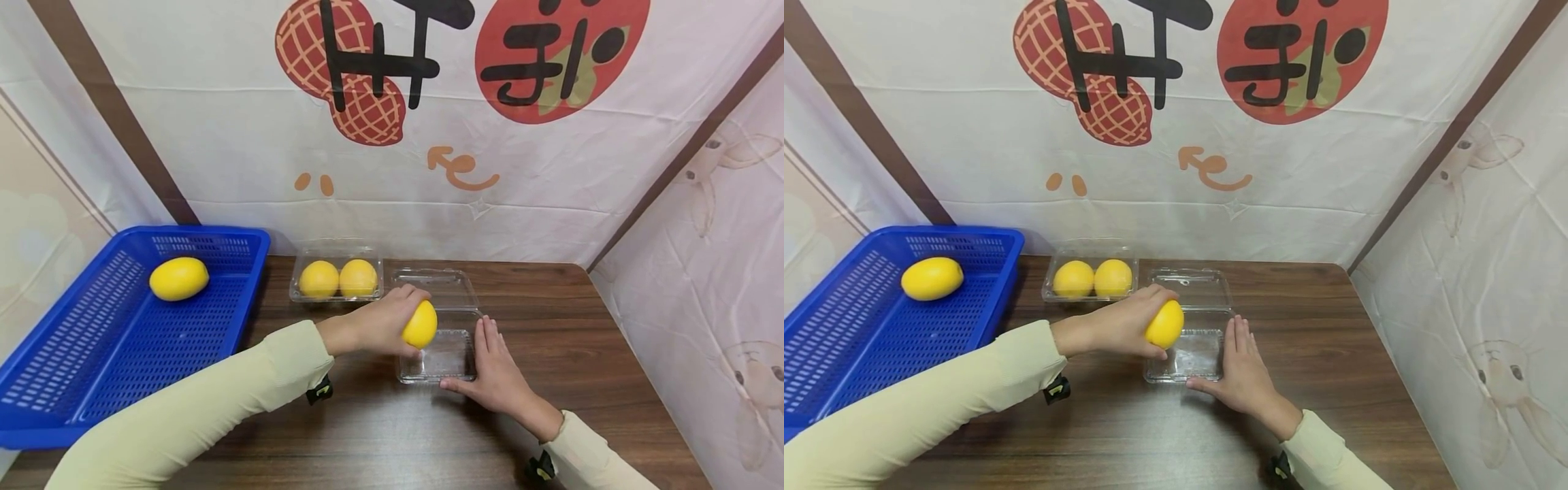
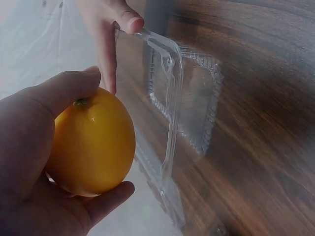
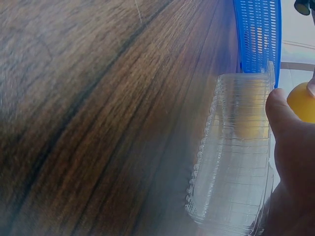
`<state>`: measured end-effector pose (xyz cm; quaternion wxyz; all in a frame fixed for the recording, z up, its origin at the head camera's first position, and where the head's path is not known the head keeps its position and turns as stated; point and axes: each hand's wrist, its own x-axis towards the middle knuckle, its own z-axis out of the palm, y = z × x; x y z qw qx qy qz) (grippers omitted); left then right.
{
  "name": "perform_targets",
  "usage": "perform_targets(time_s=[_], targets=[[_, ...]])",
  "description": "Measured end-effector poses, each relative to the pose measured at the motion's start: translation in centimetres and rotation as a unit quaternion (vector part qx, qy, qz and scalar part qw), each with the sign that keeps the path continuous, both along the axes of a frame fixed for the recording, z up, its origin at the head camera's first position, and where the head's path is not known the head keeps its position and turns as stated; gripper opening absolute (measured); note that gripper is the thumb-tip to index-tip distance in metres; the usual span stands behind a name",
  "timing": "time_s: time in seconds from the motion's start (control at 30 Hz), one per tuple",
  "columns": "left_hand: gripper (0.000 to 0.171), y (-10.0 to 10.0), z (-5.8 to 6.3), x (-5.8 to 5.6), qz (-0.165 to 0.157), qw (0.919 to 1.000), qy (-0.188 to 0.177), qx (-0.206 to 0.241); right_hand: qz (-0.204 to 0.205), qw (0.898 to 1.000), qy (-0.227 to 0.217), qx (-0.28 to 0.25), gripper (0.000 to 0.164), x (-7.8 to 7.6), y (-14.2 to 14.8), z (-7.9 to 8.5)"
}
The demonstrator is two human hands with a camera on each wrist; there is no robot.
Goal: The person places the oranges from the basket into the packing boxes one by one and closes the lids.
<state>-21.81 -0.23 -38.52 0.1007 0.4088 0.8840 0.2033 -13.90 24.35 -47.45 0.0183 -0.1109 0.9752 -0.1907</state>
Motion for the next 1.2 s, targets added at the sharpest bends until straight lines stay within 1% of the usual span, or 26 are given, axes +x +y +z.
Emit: perform_targets(time_s=[0.3, 0.63, 0.93, 1.2], targets=[[0.094, 1.0, -0.6, -0.1, 0.002, 0.9999, 0.008, -0.006, -0.003, 1.000, -0.006, 0.001, 0.131, 0.0, 0.0, 0.0], [0.095, 2.1, -2.0, 0.0, 0.001, 0.9999, 0.009, -0.006, -0.002, 1.000, -0.008, 0.002, 0.130, -0.1, 0.0, 0.0], [0.097, 3.1, -2.8, 0.2, -0.021, 0.9998, -0.002, 0.001, 0.002, 1.000, 0.006, 0.002, 0.129, 0.0, 0.0, -0.1], [0.097, 3.6, -3.4, 0.3, -0.021, 0.9997, -0.015, -0.003, 0.005, 1.000, 0.013, 0.004, 0.129, -0.1, 0.0, -0.2]])
